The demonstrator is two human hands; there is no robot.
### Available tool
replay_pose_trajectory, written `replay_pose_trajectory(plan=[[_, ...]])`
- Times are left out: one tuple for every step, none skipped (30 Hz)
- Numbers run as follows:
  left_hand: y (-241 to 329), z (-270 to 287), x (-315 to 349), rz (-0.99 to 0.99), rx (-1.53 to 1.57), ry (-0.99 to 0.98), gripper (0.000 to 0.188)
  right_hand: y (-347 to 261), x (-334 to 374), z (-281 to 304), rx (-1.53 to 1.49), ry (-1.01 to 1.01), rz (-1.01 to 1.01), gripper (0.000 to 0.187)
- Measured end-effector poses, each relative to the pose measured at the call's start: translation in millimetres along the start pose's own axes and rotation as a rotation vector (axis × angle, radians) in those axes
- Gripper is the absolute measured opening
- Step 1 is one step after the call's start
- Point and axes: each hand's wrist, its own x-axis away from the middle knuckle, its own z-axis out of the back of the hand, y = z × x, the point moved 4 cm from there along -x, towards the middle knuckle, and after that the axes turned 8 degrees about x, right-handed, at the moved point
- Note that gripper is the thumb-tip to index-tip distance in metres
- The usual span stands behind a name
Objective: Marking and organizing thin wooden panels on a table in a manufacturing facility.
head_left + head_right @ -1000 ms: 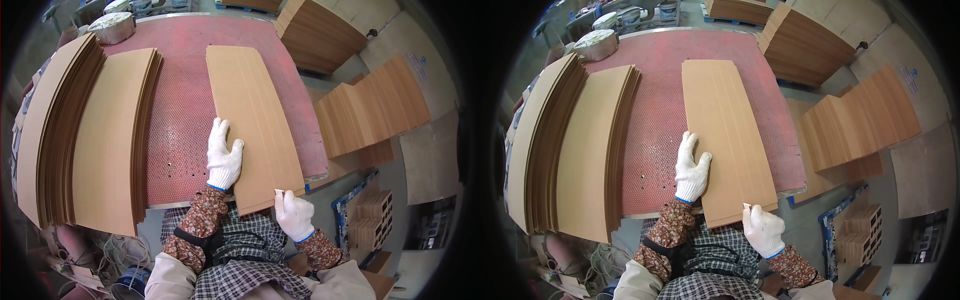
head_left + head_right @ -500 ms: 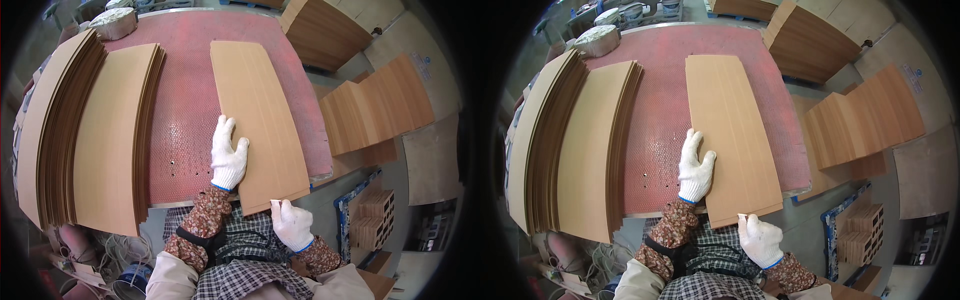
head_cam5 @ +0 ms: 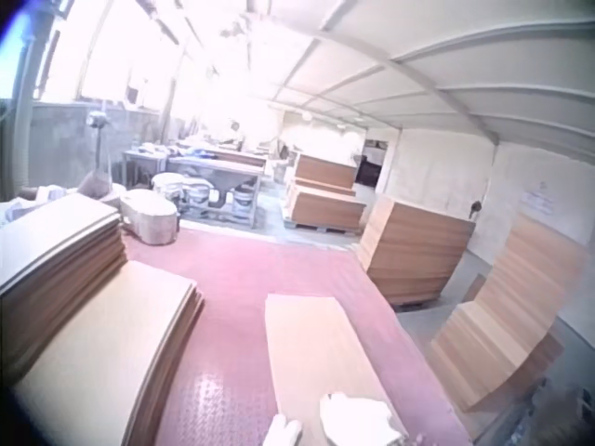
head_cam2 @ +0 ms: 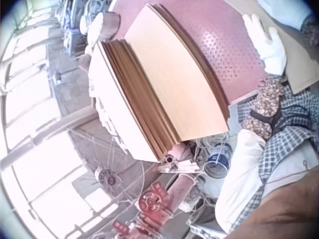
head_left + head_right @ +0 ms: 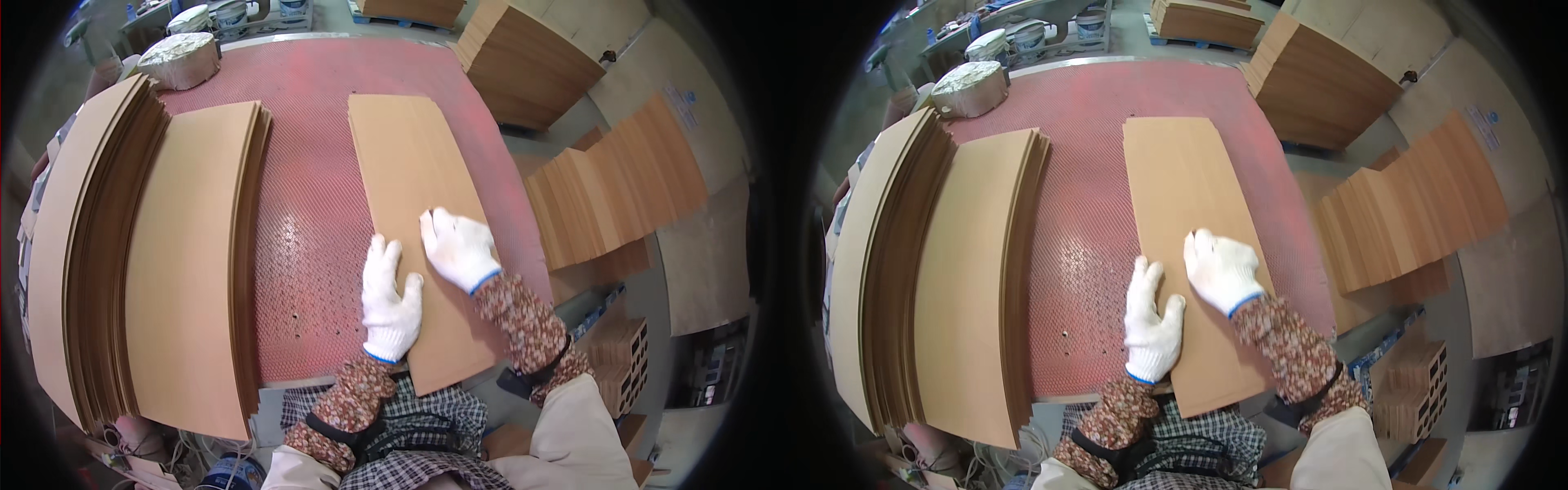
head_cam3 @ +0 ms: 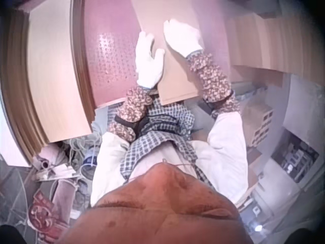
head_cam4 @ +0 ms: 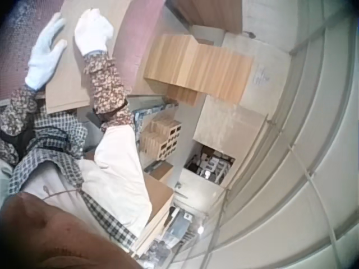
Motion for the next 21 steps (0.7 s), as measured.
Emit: replay_pose_trajectory(plan=[[1.3, 0.9, 0.0, 0.001, -0.021, -0.004, 0.062, 1.4, -25.1, -2.4, -0.016, -0.046, -0.039, 0.031], [1.4, -0.3, 0.7, -0.002, -0.001, 0.003, 0.062, 3.8, -48.6, -4.8, -0.033, -0.092, -0.079, 0.033], [4.4, 1.5, 0.8, -0.003, -0.005, 0.007, 0.062, 4.3, -70.9, -7.9, -0.041, -0.071, -0.073, 0.037], [2.8, 2.4, 3.4, -0.004, -0.013, 0.012, 0.062, 4.8, -92.4, -13.7, -0.072, -0.123, -0.08, 0.038], [0.5, 3.2, 6.0, -0.005, -0.021, 0.015, 0.062, 4.5, -112.9, -18.4, -0.102, -0.175, -0.088, 0.039], [-0.8, 3.6, 8.4, -0.01, -0.028, 0.024, 0.062, 3.0, -131.4, -19.9, -0.104, -0.159, -0.077, 0.039], [3.1, 5.2, 6.9, -0.011, -0.036, 0.013, 0.063, 4.0, -148.0, -21.6, -0.095, -0.175, -0.07, 0.04], [4.9, 5.7, 6.0, -0.02, -0.029, 0.014, 0.062, 5.8, -164.7, -23.0, -0.087, -0.191, -0.065, 0.042], [6.6, 5.2, 6.9, -0.028, -0.02, 0.016, 0.062, 7.1, -180.8, -18.2, -0.083, -0.18, -0.062, 0.042], [8.5, 5.5, 7.7, -0.035, -0.022, 0.021, 0.062, 7.5, -195.4, -15.8, -0.088, -0.24, -0.083, 0.042], [10.2, 5.6, 8.2, -0.037, -0.016, 0.025, 0.062, 7.8, -207.4, -14.3, -0.094, -0.302, -0.104, 0.044], [10.6, 5.9, 9.2, -0.038, -0.004, 0.031, 0.061, 4.8, -216.9, -13.3, -0.051, -0.289, -0.027, 0.044], [11.0, 6.5, 10.1, -0.041, -0.002, 0.038, 0.061, 4.4, -227.6, -12.5, -0.047, -0.284, -0.023, 0.044], [10.6, 7.0, 11.1, -0.029, -0.005, 0.036, 0.061, 3.2, -238.4, -13.0, -0.029, -0.325, -0.007, 0.043], [11.7, 7.1, 10.8, -0.015, -0.013, 0.032, 0.061, 2.5, -249.2, -13.3, -0.016, -0.366, 0.007, 0.043], [12.8, 7.0, 10.5, -0.029, -0.019, 0.031, 0.062, 2.8, -259.0, -12.5, -0.06, -0.347, -0.079, 0.042], [14.3, 6.9, 10.7, -0.03, -0.023, 0.036, 0.062, 2.9, -266.7, -10.6, -0.063, -0.344, -0.073, 0.042], [14.6, 5.7, 13.2, -0.042, -0.014, 0.037, 0.062, 2.9, -270.3, -8.6, -0.033, -0.382, -0.03, 0.042], [13.5, 4.4, 16.0, -0.054, -0.005, 0.038, 0.062, 3.0, -273.4, -7.1, -0.002, -0.42, 0.014, 0.043], [12.9, 3.7, 16.3, -0.073, -0.01, 0.038, 0.062, 4.0, -279.3, -9.9, 0.011, -0.429, 0.041, 0.043], [11.9, 3.2, 15.9, -0.073, -0.013, 0.042, 0.062, 6.8, -283.6, -12.2, 0.009, -0.428, 0.045, 0.043]])
